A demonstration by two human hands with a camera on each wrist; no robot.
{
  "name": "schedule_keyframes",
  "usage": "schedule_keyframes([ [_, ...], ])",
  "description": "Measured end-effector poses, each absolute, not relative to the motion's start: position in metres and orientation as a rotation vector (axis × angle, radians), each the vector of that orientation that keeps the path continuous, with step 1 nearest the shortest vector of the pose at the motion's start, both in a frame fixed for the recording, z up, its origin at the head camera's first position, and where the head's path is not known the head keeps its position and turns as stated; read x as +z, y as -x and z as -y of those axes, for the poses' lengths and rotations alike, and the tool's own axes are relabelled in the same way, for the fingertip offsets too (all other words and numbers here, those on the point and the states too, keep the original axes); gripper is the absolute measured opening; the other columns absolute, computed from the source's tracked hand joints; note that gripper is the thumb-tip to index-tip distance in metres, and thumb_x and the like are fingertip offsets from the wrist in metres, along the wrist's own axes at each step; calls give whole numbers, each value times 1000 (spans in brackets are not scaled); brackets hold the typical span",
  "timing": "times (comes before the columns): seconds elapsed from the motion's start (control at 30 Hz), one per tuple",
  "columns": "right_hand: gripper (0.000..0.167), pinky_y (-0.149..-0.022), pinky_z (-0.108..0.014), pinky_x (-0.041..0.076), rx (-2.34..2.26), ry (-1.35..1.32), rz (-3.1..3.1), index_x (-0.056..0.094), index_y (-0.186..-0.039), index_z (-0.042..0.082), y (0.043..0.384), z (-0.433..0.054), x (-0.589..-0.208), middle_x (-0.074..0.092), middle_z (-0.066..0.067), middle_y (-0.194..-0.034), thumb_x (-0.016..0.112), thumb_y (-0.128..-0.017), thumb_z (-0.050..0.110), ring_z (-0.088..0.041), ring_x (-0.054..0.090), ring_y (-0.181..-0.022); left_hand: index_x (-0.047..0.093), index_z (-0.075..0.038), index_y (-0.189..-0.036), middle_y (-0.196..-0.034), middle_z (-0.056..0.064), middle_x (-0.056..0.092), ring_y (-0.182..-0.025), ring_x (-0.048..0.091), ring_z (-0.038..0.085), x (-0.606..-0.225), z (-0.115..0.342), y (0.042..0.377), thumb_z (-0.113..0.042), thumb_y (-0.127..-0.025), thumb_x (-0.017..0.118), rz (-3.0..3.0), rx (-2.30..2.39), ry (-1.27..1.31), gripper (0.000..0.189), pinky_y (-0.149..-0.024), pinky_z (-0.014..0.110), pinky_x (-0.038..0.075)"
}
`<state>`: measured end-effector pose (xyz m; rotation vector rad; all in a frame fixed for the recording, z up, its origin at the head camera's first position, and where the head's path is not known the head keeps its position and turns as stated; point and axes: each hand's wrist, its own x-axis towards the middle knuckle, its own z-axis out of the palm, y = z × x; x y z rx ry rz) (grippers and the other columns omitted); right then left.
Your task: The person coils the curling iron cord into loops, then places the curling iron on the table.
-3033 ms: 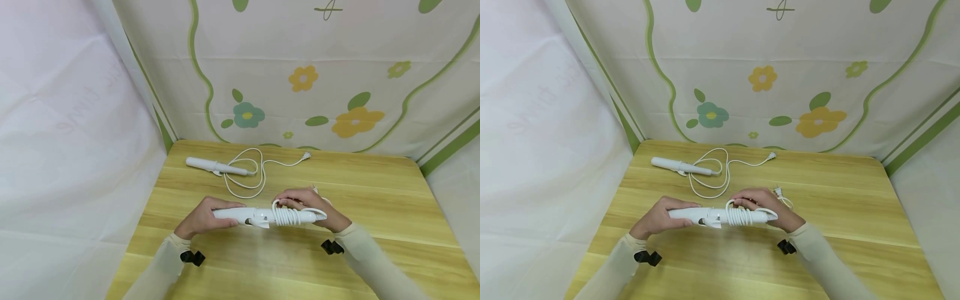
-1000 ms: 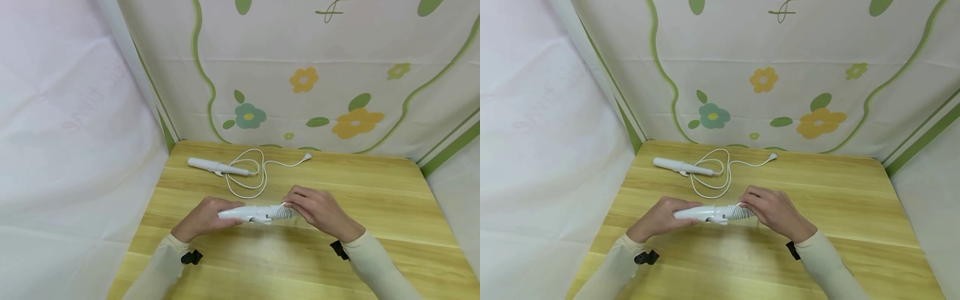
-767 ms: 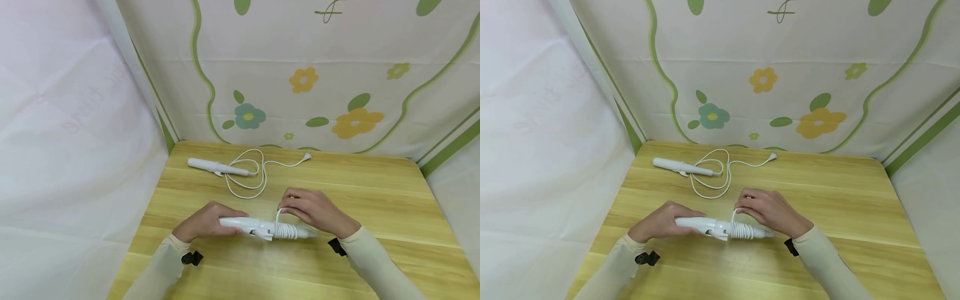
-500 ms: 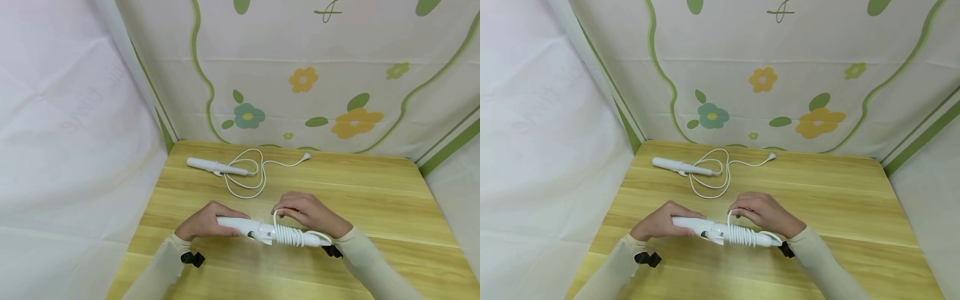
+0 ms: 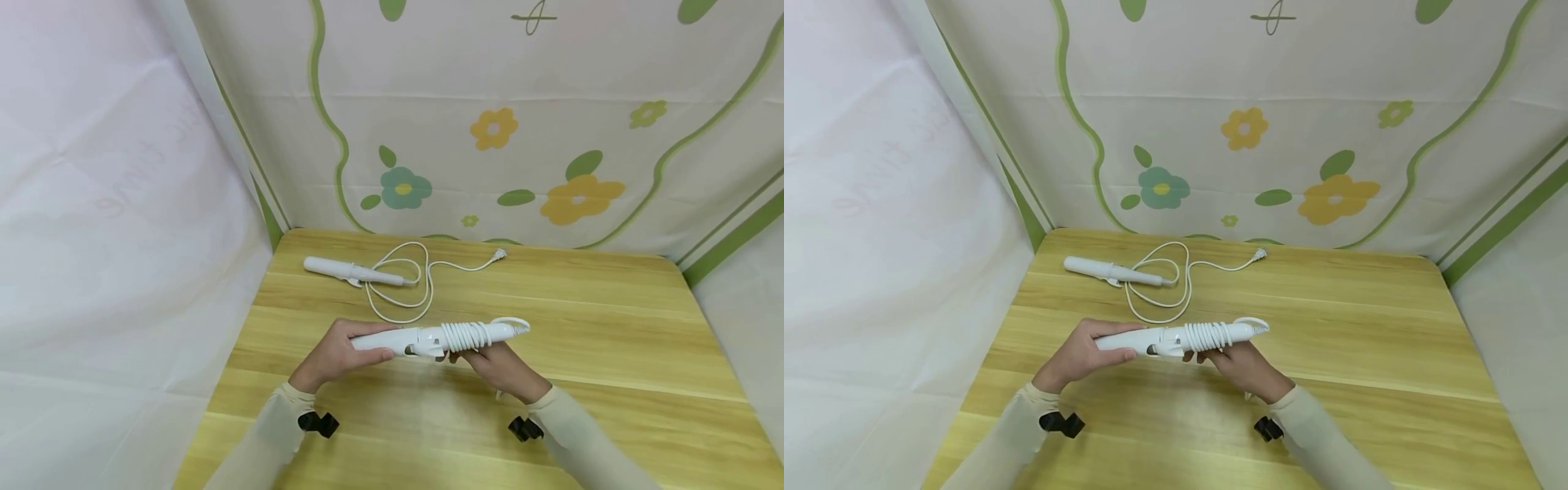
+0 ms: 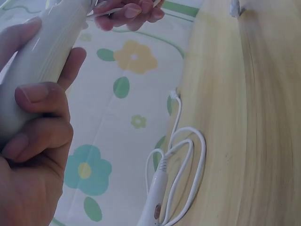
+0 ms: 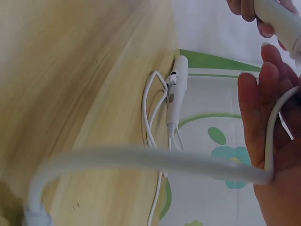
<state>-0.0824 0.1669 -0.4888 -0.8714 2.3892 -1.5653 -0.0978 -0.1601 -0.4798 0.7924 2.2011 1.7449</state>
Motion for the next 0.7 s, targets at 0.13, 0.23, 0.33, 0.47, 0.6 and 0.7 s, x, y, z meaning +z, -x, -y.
schedule_keyframes([
  [0.13, 20, -74, -32, 63, -1645, 892, -2377, 74, -114, 3, 87, -161, -493, 81, -9, -98, 55, -111, -3, -11, 72, -83, 78, -8, -134, -128, 14, 79, -92, 72, 13, -480, 160, 99, -13, -95, 85, -2248, 1757, -679, 40, -74, 27, 60],
  [0.23, 23, -65, -26, 60, -1633, 911, -2436, 76, -116, 3, 88, -160, -496, 82, -8, -100, 55, -111, -4, -7, 66, -73, 78, -11, -135, -129, 14, 79, -90, 71, 14, -480, 161, 101, -15, -95, 86, -2286, 1773, -626, 41, -71, 28, 59],
  [0.33, 25, -72, -22, 59, -1587, 925, -2530, 79, -119, 6, 87, -161, -500, 83, -3, -105, 56, -111, -2, -8, 72, -84, 78, -13, -136, -131, 12, 79, -91, 70, 15, -480, 162, 105, -17, -96, 86, -2315, 1813, -582, 41, -71, 27, 59],
  [0.47, 25, -89, -21, 56, -1543, 910, -2610, 80, -113, 15, 86, -162, -504, 83, 4, -110, 58, -111, 2, -17, 77, -116, 79, -16, -135, -131, 9, 79, -92, 71, 15, -480, 163, 110, -18, -95, 87, -2379, 1843, -548, 40, -70, 26, 59],
  [0.6, 23, -74, -22, 52, -1478, 913, -2646, 80, -111, 16, 83, -164, -500, 82, 5, -108, 61, -111, 4, -9, 75, -96, 80, -16, -133, -128, 8, 80, -88, 71, 14, -482, 163, 113, -19, -94, 89, -2484, 1802, -537, 40, -67, 26, 58],
  [0.7, 20, -67, -22, 49, -1357, 989, -2739, 80, -117, 14, 80, -165, -494, 80, 10, -100, 66, -108, 3, -1, 65, -82, 81, -17, -132, -126, 7, 81, -86, 70, 13, -485, 162, 114, -22, -92, 91, -2569, 1772, -502, 41, -65, 25, 57],
])
